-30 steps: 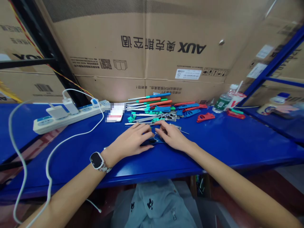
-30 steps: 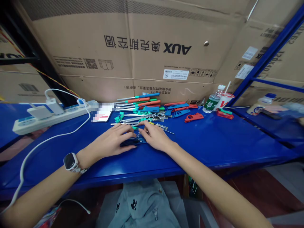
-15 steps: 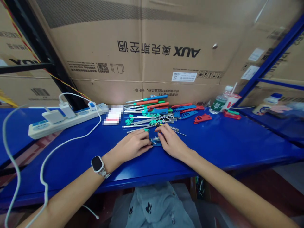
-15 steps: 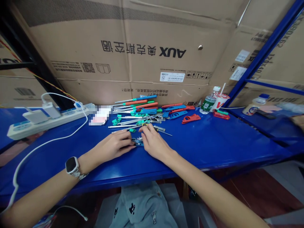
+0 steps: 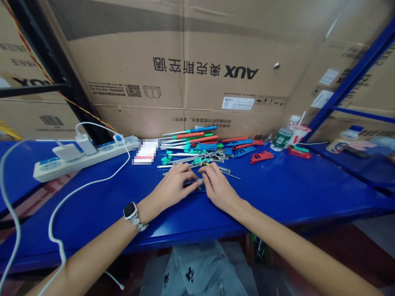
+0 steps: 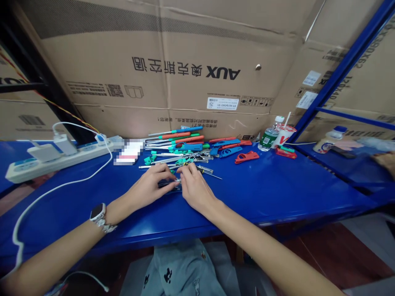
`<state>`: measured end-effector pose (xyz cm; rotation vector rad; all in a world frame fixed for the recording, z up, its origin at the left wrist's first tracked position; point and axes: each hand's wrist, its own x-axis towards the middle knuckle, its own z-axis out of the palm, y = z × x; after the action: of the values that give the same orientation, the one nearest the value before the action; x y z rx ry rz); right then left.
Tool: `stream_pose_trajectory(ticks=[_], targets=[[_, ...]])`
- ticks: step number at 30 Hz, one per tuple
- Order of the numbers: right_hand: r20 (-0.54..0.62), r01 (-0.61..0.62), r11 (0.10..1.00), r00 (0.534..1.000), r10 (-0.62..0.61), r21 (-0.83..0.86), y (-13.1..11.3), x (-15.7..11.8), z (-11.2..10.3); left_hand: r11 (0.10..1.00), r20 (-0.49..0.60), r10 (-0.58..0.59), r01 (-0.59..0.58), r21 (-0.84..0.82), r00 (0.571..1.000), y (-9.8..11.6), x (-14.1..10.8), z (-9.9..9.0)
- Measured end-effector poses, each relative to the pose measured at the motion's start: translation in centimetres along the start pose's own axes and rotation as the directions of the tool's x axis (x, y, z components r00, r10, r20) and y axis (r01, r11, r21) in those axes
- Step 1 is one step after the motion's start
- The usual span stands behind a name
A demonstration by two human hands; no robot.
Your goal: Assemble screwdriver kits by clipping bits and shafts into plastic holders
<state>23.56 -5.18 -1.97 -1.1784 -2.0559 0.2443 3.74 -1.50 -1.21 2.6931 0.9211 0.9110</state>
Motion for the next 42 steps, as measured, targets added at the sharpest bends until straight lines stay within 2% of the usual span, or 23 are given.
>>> stream_pose_trajectory(ticks=[5,8,11,13,19,25,31,35,38,42], targets=[[0.016,-0.038,0.999,0.999,0.039,-0.037,0.0,0.1,0.2,0.992,-0.047,-0.063,0.058,-0.114,0.997,-0.1,0.0,0.4],[0.014,-0.058,0.997,0.998,0.059,-0.053,0.1,0.0,0.3,0.998,-0.042,0.047,-0.049,-0.05,0.998,0.0,-0.4,0.1],[0.023,-0.067,0.995,0.997,0.069,-0.073,0.1,-0.2,0.3,0.982,0.028,0.188,-0.189,0.029,0.982,0.3,-1.0,-0.4],[0.037,-0.081,0.991,0.996,0.086,-0.11,0.0,-0.4,0.2,0.973,0.057,0.223,-0.225,0.044,0.973,0.3,-1.3,-0.6],[0.105,-0.114,0.96,0.984,0.145,-0.257,-0.6,-0.2,0.2,0.974,0.072,0.228,-0.226,-0.029,0.971,-0.2,-1.5,-0.4],[0.08,-0.02,0.942,0.996,0.049,-0.336,-0.7,0.0,0.4,0.978,0.077,0.206,-0.204,-0.041,0.975,-0.4,-1.5,-0.1],[0.019,-0.087,0.972,0.995,0.094,-0.219,0.5,0.5,0.4,0.981,0.087,0.191,-0.188,-0.037,0.978,-0.3,-1.4,-0.3],[0.078,-0.092,0.991,0.992,0.1,-0.095,1.6,1.1,-0.3,0.981,0.09,0.19,-0.186,-0.054,0.978,-0.6,-1.3,-0.4],[0.166,-0.025,0.999,0.986,0.032,-0.048,2.0,1.6,-1.0,0.982,0.093,0.183,-0.177,-0.069,0.979,-0.7,-1.3,-0.6],[0.239,0.104,0.988,0.968,-0.074,-0.116,1.7,1.8,-2.2,0.984,0.111,0.172,-0.166,-0.064,0.979,-0.7,-1.4,-0.8]])
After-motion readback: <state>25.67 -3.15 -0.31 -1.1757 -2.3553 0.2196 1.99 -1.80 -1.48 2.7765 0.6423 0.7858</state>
